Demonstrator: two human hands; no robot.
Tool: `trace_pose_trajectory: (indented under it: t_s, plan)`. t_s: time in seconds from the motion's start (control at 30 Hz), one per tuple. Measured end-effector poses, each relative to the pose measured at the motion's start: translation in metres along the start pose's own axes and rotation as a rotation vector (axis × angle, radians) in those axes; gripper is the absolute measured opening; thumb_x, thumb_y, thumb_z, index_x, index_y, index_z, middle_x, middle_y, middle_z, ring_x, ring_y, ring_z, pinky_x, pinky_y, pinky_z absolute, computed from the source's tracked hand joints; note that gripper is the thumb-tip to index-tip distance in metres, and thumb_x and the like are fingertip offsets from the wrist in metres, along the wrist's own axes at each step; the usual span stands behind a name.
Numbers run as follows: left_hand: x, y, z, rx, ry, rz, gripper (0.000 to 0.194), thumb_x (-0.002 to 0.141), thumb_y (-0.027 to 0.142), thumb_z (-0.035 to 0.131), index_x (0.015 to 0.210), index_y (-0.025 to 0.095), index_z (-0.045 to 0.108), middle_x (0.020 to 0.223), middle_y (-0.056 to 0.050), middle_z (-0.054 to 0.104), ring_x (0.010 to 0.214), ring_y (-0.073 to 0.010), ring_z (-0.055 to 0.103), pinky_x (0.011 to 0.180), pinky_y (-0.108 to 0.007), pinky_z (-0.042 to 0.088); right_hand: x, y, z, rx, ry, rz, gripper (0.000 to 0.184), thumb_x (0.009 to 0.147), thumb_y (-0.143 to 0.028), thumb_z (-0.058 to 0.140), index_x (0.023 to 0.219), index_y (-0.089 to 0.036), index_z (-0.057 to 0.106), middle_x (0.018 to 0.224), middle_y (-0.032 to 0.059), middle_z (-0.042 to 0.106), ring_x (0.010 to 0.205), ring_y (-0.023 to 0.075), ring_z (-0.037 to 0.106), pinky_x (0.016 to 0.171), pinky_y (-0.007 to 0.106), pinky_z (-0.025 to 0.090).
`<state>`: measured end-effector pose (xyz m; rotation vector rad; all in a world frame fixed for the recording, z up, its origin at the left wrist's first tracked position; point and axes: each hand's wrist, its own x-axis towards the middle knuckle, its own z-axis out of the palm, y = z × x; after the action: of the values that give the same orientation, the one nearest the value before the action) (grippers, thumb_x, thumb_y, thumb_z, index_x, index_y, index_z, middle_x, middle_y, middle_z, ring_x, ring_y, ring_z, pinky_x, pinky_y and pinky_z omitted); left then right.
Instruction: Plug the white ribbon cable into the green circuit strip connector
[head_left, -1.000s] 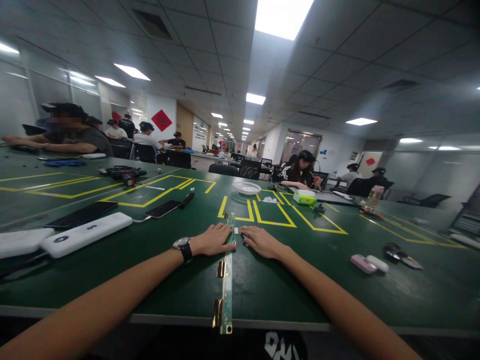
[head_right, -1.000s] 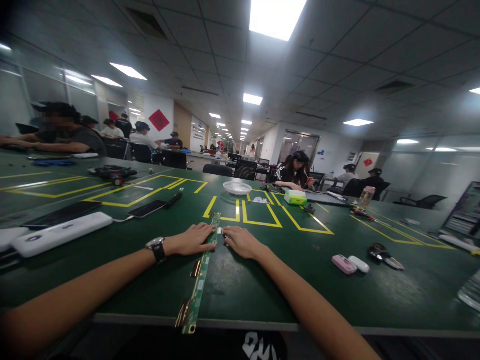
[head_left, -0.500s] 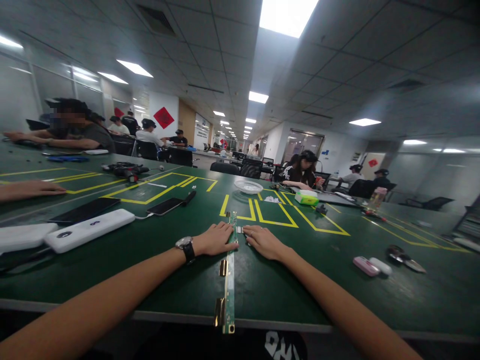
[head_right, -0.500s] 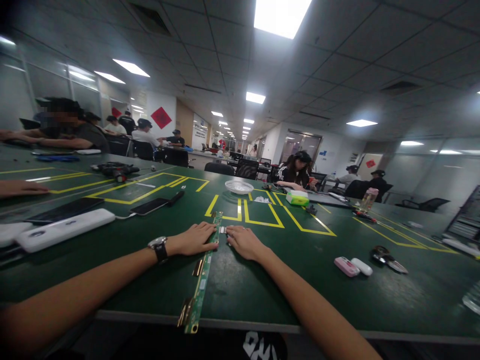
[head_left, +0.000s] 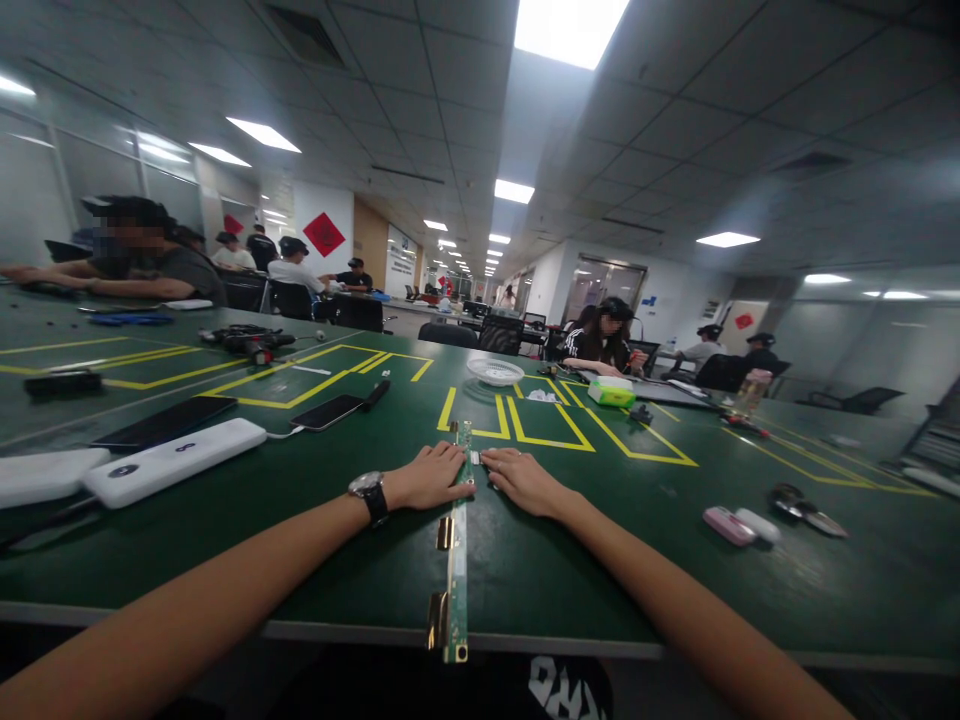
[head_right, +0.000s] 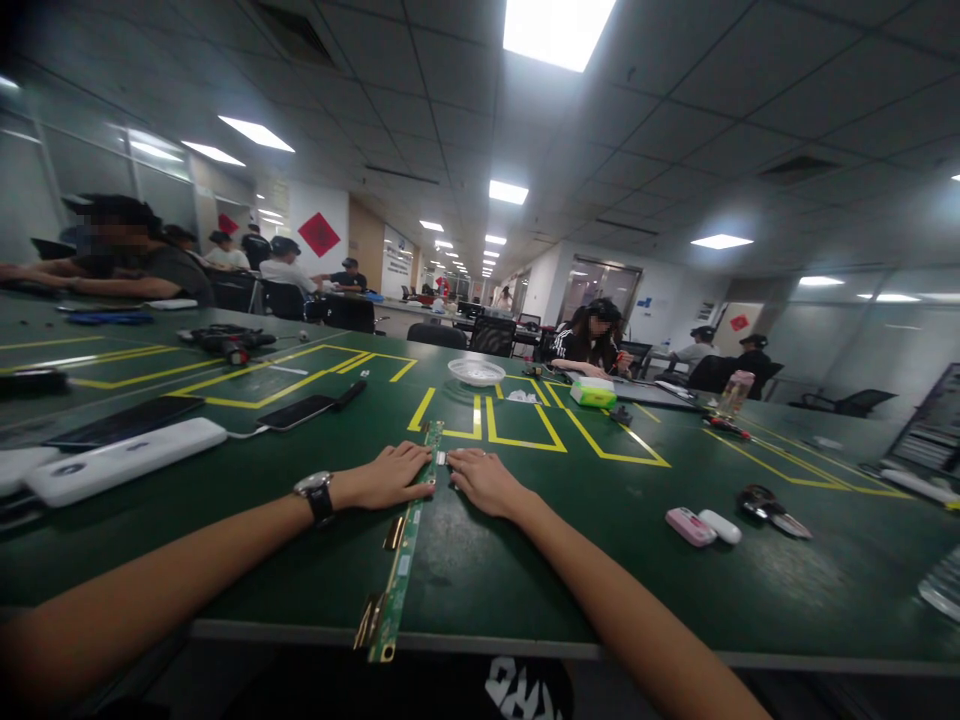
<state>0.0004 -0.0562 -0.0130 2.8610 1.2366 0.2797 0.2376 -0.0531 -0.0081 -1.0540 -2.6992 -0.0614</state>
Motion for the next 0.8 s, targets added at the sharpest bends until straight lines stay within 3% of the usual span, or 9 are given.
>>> trace_pose_trajectory:
  t_s: [0.33, 0.8]
  plan:
    - [0.001, 0.004, 0.002, 0.039, 0.008, -0.011, 0.063, 0.096, 0.061, 0.029, 0.133, 0.012, 0.045, 0.141, -0.019, 0.043, 0.125, -0.0343, 0.039, 0.098, -0.047, 0.032, 0.008, -0.009, 0.018, 0.011, 0.026, 0.125, 0.044, 0.097, -0.034, 0.039, 0.137, -0.020, 0.048, 0.143, 0.0102, 0.048, 0.131, 0.0256, 0.042, 0.107, 0.044, 0.034]
    - [-0.002, 0.009, -0.001, 0.090, 0.004, -0.032, 0.063, 0.096, 0.061, 0.028, 0.132, 0.013, 0.047, 0.139, -0.019, 0.045, 0.123, -0.0340, 0.042, 0.097, -0.046, 0.034, 0.006, -0.022, 0.007, -0.076, 0.017, 0.161, 0.044, 0.099, -0.038, 0.033, 0.136, -0.020, 0.049, 0.139, 0.0111, 0.050, 0.124, 0.0297, 0.045, 0.100, 0.047, 0.039]
